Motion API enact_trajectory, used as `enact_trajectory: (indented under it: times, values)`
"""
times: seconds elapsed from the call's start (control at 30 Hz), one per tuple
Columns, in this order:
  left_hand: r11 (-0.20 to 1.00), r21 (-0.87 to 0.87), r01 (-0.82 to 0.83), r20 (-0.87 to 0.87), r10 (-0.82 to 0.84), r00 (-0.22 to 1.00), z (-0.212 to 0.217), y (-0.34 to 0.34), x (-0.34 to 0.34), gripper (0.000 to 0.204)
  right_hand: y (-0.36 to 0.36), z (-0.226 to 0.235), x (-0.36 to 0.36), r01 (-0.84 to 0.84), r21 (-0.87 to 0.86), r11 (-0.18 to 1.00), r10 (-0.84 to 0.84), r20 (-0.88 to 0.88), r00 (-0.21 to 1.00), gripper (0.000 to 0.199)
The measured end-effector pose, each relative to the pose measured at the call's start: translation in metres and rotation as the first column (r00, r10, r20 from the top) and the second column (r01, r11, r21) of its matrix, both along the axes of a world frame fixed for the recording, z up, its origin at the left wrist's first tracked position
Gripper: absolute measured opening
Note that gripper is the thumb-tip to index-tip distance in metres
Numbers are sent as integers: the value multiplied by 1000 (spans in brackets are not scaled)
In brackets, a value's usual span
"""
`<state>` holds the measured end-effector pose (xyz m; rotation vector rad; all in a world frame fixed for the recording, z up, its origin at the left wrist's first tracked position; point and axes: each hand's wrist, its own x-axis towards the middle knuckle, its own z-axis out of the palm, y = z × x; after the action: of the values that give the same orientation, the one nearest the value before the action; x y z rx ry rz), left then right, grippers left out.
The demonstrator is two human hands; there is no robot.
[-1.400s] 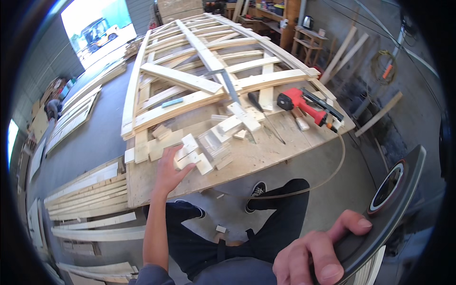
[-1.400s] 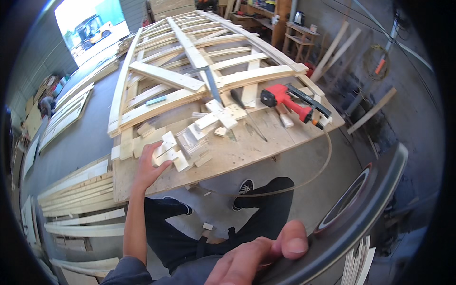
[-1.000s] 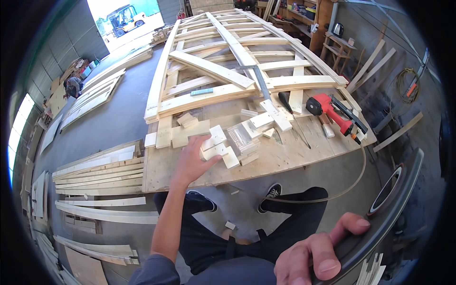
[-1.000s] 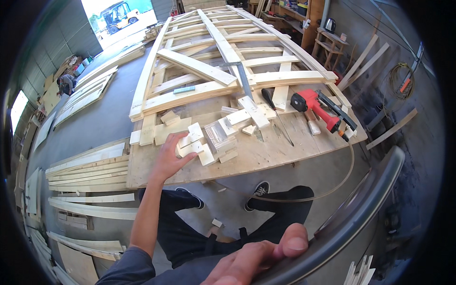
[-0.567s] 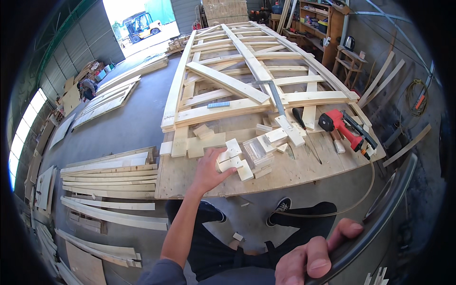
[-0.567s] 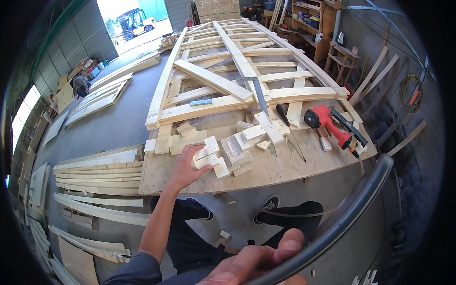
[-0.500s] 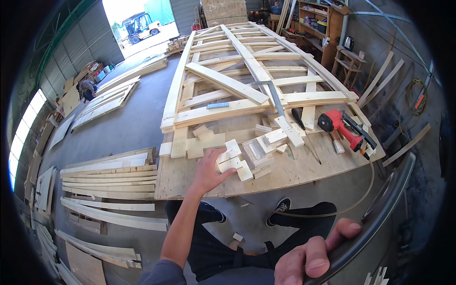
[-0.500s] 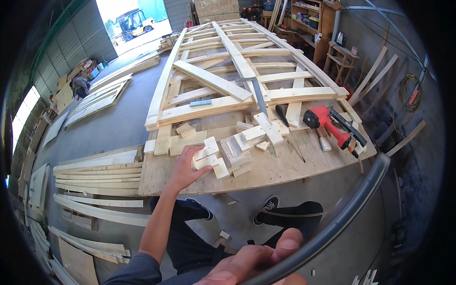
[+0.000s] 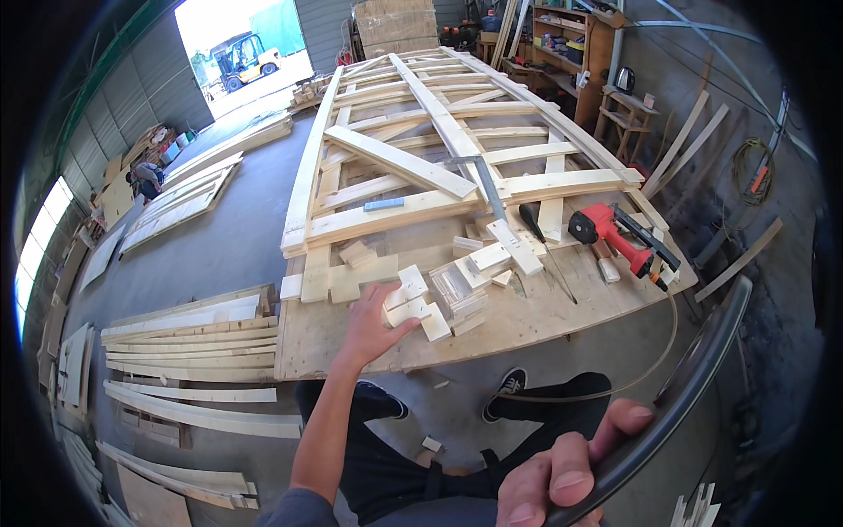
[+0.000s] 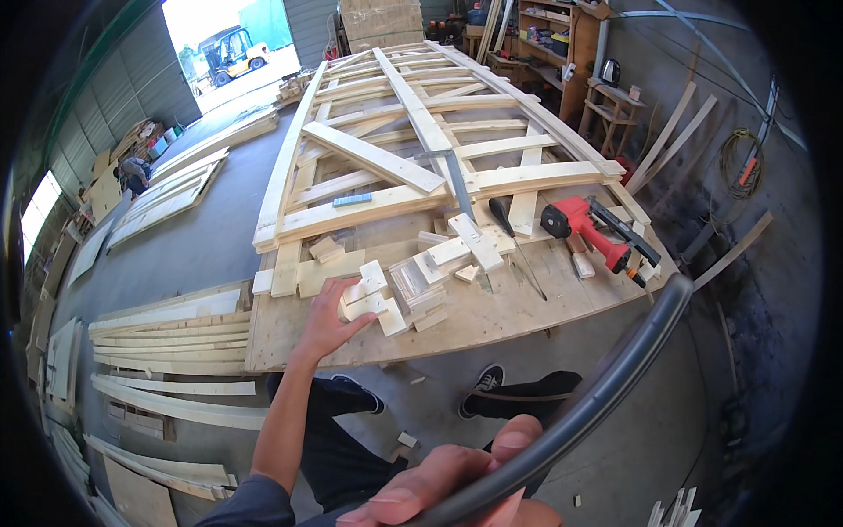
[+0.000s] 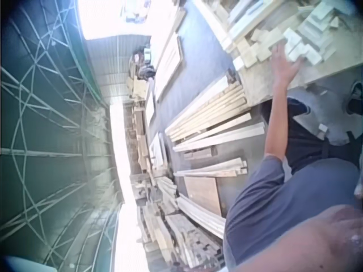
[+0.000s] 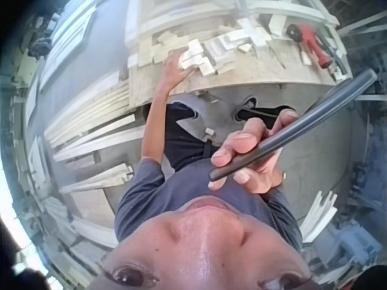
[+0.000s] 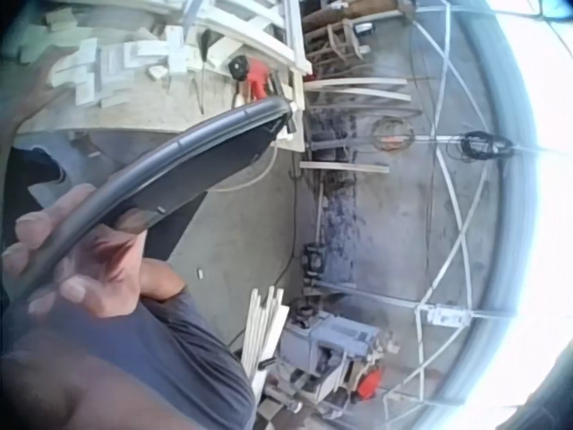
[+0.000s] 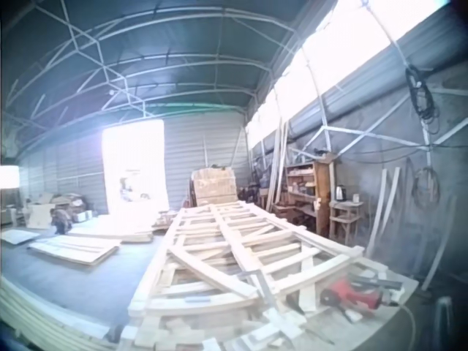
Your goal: The person aligns small wooden blocks on a workbench and uses a red pneumatic nail gun to fasten them together. The person repeatedly picks up blocks, positions them, and secures them with nails.
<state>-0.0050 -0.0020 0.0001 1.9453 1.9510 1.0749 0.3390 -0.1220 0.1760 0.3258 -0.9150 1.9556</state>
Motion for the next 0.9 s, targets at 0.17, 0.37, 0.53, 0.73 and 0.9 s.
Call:
enact_trajectory:
  times: [0.17,0.37,0.53,0.73,0.9]
  values:
    - [1000,18,-5,-16,6,1000,2,0,3,72,5,-3,4,3,90,996,-7,37,999,122]
    - [1000,25,-7,-14,7,1000,1,-1,1,73,5,1,8,24,112,993,-33,79,996,121]
    - [1000,24,-3,-12,3,1000,3,-1,3,73,-1,2,7,65,8,998,-65,1,998,116]
    - [1000,19,-5,-7,5,1000,4,-3,1,72,-14,-6,10,93,-173,980,-121,-160,980,61]
    - [1000,28,-6,-14,7,1000,2,-2,2,74,-8,6,-13,64,-91,994,-81,-190,979,110]
